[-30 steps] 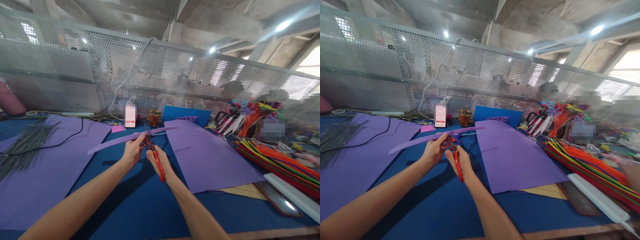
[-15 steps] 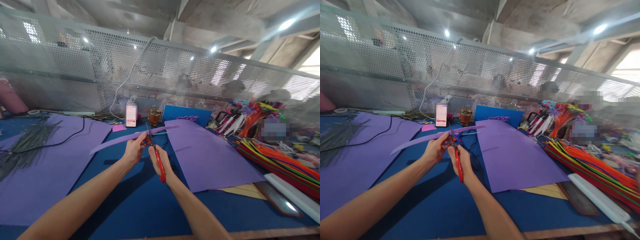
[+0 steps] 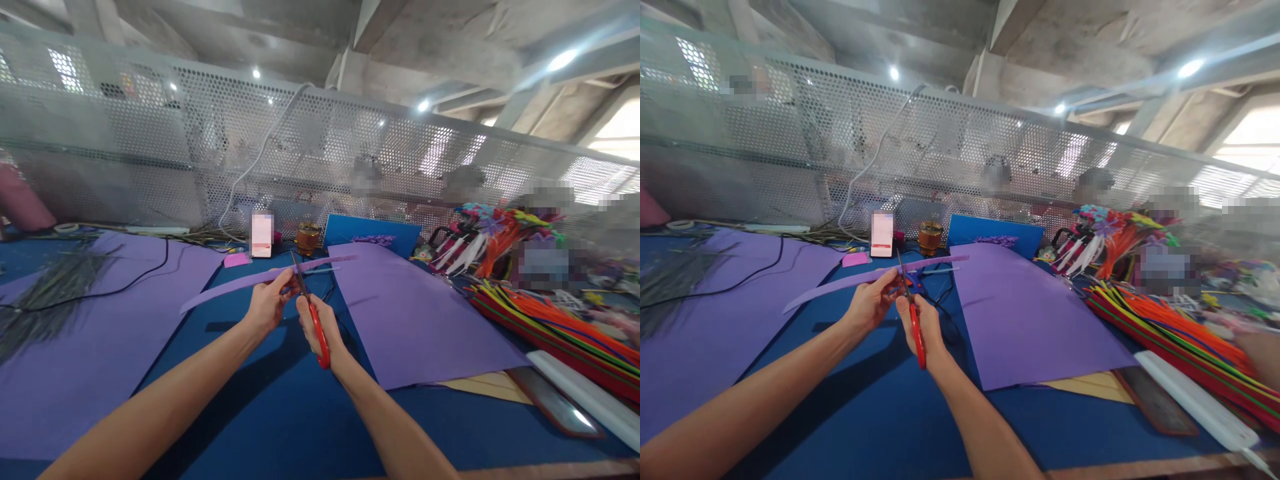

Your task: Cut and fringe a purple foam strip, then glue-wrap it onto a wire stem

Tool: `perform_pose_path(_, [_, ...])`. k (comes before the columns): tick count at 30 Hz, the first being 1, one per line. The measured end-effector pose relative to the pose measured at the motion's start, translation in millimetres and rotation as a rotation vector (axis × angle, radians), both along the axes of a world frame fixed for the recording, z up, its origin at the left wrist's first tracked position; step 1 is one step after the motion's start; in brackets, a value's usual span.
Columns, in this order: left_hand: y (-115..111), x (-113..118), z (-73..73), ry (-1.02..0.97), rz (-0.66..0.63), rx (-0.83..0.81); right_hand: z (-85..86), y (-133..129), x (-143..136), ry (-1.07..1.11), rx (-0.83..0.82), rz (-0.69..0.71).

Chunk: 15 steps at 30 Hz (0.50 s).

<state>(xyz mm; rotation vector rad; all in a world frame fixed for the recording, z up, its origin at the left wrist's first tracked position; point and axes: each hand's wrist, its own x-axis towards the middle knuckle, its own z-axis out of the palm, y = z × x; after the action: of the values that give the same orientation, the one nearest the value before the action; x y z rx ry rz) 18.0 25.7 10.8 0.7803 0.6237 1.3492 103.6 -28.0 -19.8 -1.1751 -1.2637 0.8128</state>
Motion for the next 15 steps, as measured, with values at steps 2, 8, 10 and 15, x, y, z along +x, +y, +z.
perform_pose_path(2, [0.5,-0.1,-0.5,0.003,-0.004,0.0,0.8,-0.2,-0.1,-0.013,0.004,-0.003])
perform_pose_path(8, [-0.9,-0.2,1.6,-0.006,0.003,-0.009,3.4,-1.9,-1.1,0.008,-0.001,0.002])
perform_pose_path(10, [-1.6,-0.1,2.3,-0.005,-0.002,-0.012,3.0,-1.8,-1.1,0.015,-0.008,0.007])
perform_pose_path(15, [-1.7,-0.1,2.2,0.012,0.012,-0.011,1.1,-0.8,-0.6,0.02,0.0,0.006])
